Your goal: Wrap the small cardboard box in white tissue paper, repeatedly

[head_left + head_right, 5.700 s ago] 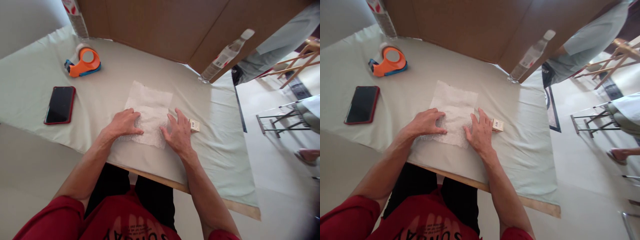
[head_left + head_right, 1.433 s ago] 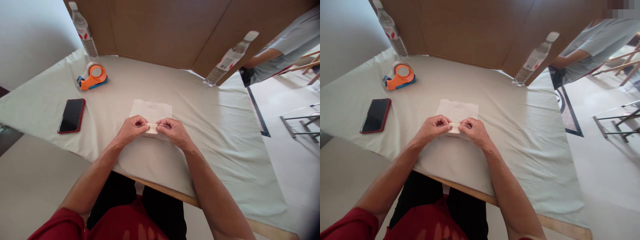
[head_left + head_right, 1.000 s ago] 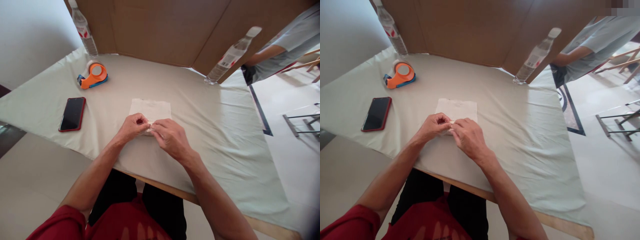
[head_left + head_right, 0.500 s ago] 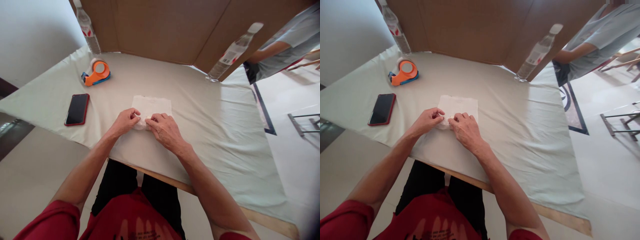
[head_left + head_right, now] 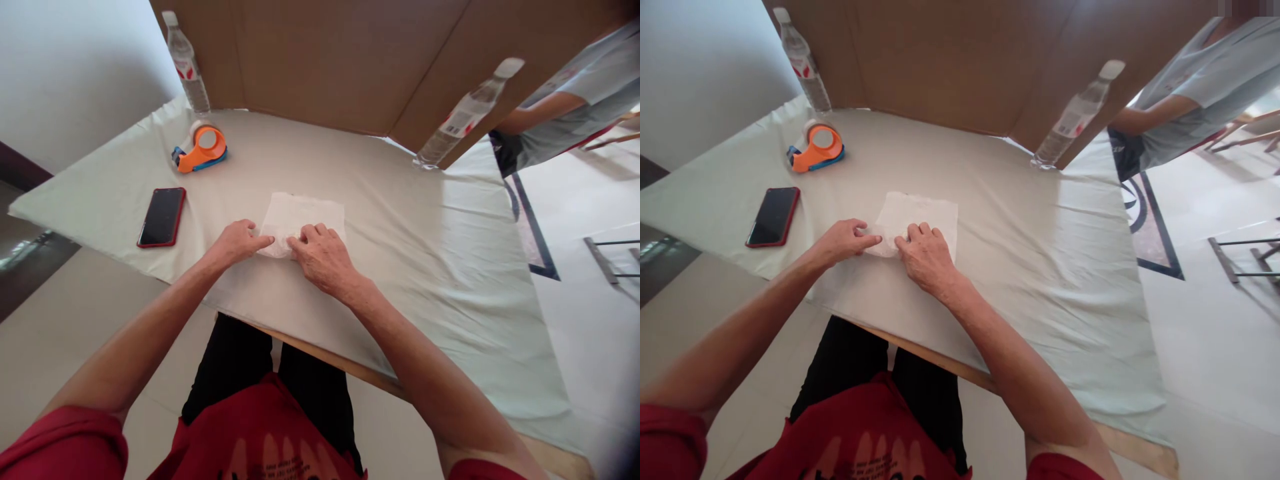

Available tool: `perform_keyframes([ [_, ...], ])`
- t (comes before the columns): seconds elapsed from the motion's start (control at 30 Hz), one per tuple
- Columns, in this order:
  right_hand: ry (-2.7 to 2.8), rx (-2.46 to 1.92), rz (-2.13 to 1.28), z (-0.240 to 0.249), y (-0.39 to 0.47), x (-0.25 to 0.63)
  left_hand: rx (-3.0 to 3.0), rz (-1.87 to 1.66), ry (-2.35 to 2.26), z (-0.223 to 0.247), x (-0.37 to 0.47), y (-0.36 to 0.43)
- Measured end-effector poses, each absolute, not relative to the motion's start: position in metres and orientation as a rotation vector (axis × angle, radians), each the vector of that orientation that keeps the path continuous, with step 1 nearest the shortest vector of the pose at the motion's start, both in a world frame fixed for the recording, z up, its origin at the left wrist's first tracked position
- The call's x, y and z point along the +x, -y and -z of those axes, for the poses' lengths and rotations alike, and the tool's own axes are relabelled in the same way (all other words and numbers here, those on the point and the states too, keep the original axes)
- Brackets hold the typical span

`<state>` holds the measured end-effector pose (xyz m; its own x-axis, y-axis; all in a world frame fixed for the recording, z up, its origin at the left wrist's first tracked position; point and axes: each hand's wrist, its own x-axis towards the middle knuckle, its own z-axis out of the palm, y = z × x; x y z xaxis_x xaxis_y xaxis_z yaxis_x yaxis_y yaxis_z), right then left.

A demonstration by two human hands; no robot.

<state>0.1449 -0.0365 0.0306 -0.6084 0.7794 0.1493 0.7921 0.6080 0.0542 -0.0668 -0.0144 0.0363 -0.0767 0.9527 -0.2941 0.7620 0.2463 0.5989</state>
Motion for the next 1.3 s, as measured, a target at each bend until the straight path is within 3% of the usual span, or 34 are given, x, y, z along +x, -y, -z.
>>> perform_keyframes([
  [0.13,2.722,-1.328,0.169,-0.031,0.037,0.145,1.448,-0.42,-1.814,-0.035,-0.06,0.006],
  [0.43,2.757,-1.334,0.144,-0.033,0.035,0.143,1.139,-0.848,-1.539,-0.03,-0.033,0.01],
  [0.7,2.705,-1.404,-0.006,-0.042,0.031,0.141,0.954,-0.825,-1.415,-0.04,-0.023,0.009],
  [1.2,2.471,-1.322,-0.573,-0.052,0.016,0.163,1.257,-0.626,-1.366,-0.058,-0.011,0.004],
  [1.3,2.298,-1.281,-0.5,-0.045,0.022,0.175,1.425,-0.571,-1.384,-0.058,-0.011,0.007],
])
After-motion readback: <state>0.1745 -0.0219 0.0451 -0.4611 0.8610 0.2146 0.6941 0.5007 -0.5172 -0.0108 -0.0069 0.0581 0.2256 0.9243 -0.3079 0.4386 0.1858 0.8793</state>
